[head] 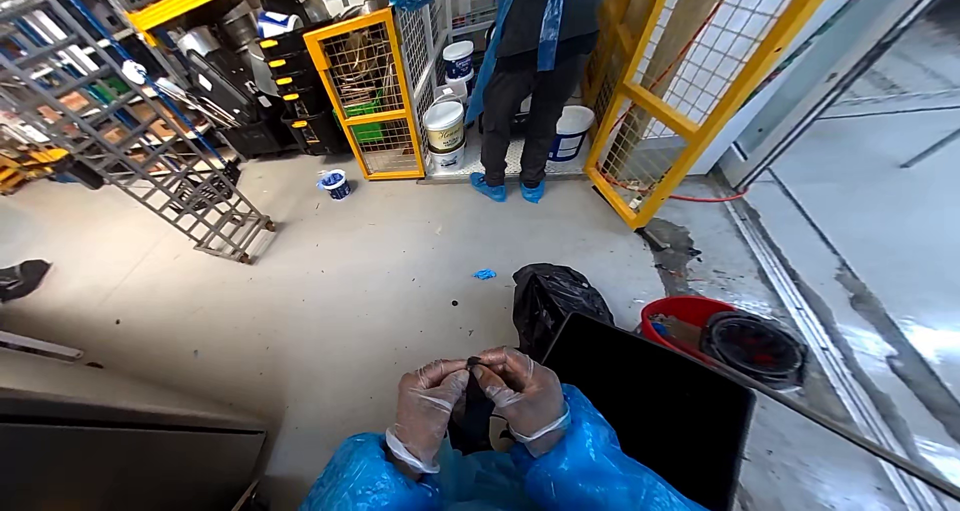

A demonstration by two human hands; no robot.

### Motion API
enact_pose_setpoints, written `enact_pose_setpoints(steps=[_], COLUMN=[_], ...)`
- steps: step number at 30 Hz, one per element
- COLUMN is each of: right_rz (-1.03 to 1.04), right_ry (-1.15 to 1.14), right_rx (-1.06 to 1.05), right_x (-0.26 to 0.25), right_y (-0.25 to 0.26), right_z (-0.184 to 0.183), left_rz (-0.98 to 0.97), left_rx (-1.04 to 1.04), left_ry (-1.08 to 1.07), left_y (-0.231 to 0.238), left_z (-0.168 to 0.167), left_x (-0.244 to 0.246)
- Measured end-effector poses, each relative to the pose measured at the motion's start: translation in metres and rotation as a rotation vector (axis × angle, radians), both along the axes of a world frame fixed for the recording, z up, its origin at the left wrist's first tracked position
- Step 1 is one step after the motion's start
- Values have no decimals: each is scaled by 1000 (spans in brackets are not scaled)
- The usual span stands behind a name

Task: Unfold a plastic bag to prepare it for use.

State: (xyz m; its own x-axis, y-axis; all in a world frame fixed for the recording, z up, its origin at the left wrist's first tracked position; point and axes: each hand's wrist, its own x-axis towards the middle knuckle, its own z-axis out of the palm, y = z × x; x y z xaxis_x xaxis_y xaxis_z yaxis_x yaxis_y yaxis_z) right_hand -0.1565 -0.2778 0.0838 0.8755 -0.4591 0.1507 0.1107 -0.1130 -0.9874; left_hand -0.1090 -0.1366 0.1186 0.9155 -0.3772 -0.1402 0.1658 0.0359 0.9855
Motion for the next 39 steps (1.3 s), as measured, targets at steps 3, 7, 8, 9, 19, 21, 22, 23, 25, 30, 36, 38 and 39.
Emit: enact_pose_setpoints(steps=[3,7,8,9,19,21,22,23,25,30,36,38,39], right_rz=[-17,-6,-2,7,290,449,464,436,291,-79,347,401,441], right_ry=[-31,-46,-42,-39,178,307,273,191,-3,-286,177,212,190], right_rx=[2,-2,8,34,-276,-394,-405,-384,-319,-766,-944,-939,-935], right_x=[1,0,0,0,-2,0,1,1,2,9,2,3,4], right_y=[0,0,1,1,11,16,17,16,13,13,44,51,53], right_z=[-1,-1,0,0,-16,-26,-33,-39,-39,-35,-25,-24,-24], left_rz=[34,34,39,47,290,337,378,436,584,643,-81,-19,47], left_rx=[7,22,20,21,-43,-37,-38,-42,-52,-56,156,183,189], left_ry=[2,-3,2,3,-139,-266,-333,-395,-448,-144,240,236,236], left_y=[-2,-3,-2,-2,15,23,30,38,55,85,54,40,36], left_z=[0,1,1,1,32,46,54,61,69,24,-33,-37,-41], left_x=[-1,0,0,0,28,36,44,52,68,66,-12,-5,4])
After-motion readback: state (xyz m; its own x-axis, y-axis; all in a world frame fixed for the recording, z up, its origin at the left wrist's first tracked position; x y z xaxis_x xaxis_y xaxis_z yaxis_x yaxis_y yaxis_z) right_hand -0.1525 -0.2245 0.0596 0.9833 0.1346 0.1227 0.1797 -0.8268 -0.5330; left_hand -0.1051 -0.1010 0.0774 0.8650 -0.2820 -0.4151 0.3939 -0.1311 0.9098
